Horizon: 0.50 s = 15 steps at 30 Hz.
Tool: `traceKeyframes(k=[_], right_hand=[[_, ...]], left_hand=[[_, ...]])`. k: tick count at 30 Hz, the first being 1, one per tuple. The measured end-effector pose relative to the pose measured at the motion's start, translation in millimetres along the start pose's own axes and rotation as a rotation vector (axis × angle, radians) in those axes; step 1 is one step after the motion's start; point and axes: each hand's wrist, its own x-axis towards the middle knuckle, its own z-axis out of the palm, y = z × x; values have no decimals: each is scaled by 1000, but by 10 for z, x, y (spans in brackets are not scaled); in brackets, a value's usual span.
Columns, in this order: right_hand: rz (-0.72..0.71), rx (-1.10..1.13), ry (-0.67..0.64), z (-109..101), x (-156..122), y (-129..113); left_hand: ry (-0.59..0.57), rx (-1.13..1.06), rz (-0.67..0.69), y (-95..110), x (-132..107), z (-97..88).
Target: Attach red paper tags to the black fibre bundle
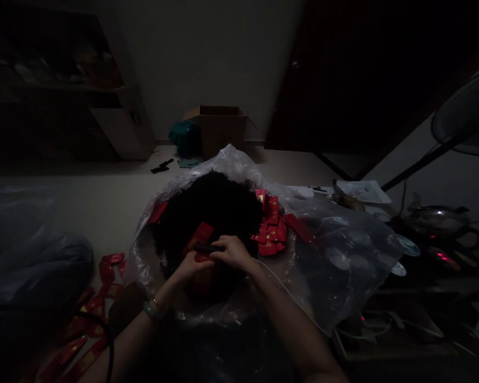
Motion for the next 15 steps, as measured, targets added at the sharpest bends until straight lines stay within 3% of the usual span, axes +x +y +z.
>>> traceKeyframes(k=[15], right_hand=[[-16,9,-1,14,22,37]], left_hand=[[1,34,0,16,-5,-18]])
